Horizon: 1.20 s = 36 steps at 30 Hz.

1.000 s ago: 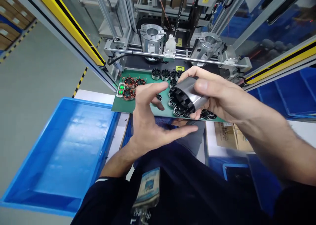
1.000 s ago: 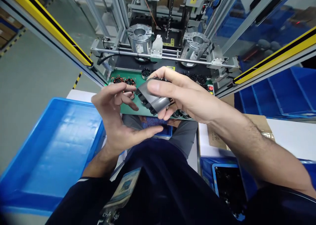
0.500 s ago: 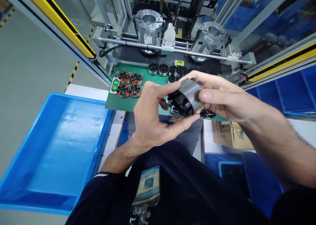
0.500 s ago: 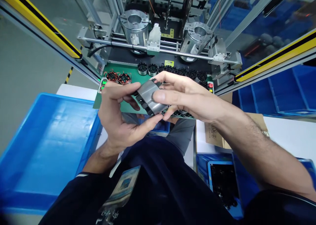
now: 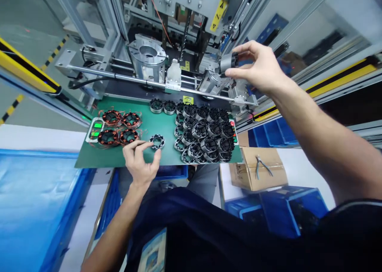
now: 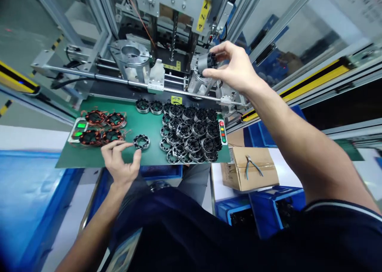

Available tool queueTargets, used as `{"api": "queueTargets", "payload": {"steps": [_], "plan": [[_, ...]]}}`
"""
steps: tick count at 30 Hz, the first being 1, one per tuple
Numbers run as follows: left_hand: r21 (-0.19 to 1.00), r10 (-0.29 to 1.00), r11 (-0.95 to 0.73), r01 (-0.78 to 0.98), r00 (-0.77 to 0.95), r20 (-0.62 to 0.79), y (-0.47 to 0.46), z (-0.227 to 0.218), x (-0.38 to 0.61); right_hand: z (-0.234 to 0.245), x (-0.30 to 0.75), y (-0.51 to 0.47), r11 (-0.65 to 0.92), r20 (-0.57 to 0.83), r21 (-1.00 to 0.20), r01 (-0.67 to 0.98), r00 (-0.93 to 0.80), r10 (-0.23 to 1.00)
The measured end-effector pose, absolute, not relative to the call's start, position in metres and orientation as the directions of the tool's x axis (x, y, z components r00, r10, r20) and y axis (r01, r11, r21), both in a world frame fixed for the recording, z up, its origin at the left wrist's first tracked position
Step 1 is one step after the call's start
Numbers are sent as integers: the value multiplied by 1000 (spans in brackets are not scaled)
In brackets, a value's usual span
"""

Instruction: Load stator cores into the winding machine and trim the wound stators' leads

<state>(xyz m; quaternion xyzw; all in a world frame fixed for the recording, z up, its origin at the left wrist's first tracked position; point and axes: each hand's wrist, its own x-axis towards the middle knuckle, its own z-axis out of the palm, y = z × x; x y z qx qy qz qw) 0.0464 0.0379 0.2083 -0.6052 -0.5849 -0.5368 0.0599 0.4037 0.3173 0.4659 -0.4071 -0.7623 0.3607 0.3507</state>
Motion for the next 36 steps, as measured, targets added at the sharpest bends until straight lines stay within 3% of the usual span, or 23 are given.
{"api": "queueTargets", "payload": {"steps": [4, 9, 14, 25, 31, 36], "plan": [[444, 566, -302, 844, -216, 796, 53, 167, 48, 439, 431, 406, 473, 329, -564, 677, -341, 880], [425, 554, -288, 858, -212, 805, 53, 164, 45, 420, 430, 426, 394, 204, -367, 843, -340, 918], [426, 556, -293, 856, -210, 804, 52, 162, 44, 427, 430, 431, 490, 101, -311, 814, -484, 869], [419, 581, -266, 868, -202, 789, 51, 163, 46, 459, 420, 469, 468, -238, -223, 855, -514, 824], [447, 612, -248, 860, -219, 760, 50, 163, 48, 454, 424, 478, 463, -185, -362, 809, -549, 815], [449, 614, -263, 854, -211, 761, 50, 164, 48, 456, 417, 475, 486, -195, -297, 822, -550, 812]]}}
